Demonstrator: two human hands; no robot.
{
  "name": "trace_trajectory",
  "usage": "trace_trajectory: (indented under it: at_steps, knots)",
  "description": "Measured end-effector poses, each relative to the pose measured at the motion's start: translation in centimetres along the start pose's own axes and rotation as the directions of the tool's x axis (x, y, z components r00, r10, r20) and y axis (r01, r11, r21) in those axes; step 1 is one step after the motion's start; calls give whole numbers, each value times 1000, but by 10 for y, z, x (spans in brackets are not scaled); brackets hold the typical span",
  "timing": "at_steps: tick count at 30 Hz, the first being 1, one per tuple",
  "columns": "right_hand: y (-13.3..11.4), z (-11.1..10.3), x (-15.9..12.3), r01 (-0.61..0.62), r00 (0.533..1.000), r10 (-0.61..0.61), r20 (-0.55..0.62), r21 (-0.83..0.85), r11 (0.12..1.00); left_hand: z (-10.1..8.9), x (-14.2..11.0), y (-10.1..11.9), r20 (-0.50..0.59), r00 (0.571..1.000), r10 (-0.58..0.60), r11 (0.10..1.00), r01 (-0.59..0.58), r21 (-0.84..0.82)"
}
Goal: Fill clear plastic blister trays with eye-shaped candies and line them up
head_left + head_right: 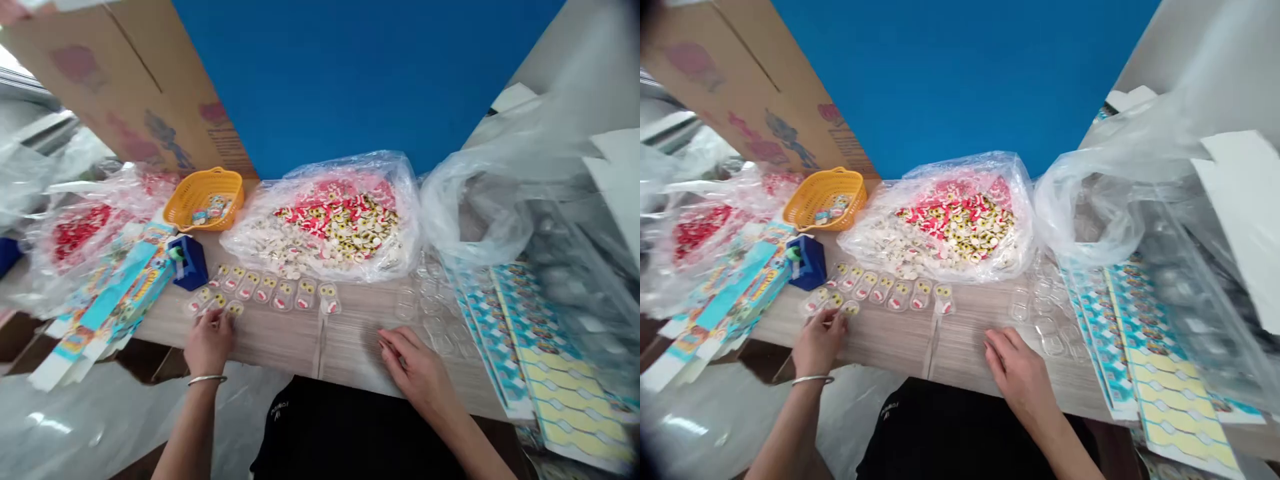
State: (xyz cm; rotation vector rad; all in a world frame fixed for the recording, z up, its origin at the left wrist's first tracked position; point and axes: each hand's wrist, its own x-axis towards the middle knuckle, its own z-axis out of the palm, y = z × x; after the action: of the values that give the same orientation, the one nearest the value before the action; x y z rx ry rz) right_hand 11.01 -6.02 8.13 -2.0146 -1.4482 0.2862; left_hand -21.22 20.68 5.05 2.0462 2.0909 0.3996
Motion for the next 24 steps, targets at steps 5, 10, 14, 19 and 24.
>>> trace_trajectory:
  at_steps: [5, 10, 14, 19, 24]
  knots:
    - [13, 9, -10, -9, 1000, 9, 11, 13, 1000, -6, -2, -8, -84, 996, -6, 1000, 7, 13]
    - [15, 17, -9, 37, 999, -37, 24, -4, 999, -6, 11, -19, -145, 989, -14, 1000, 14, -2]
    - [12, 20, -7, 67, 997, -65, 42, -38, 997, -2, 20, -25, -122, 991, 56, 997, -61, -42]
    - [12, 26, -6, 68, 995, -66, 73, -18, 998, -1, 21, -38, -93, 980, 173, 983, -178, -51]
    - [12, 32, -4, 89, 992, -89, 86, 12, 996, -5, 14, -52, -31, 947, 321, 946, -322, -35]
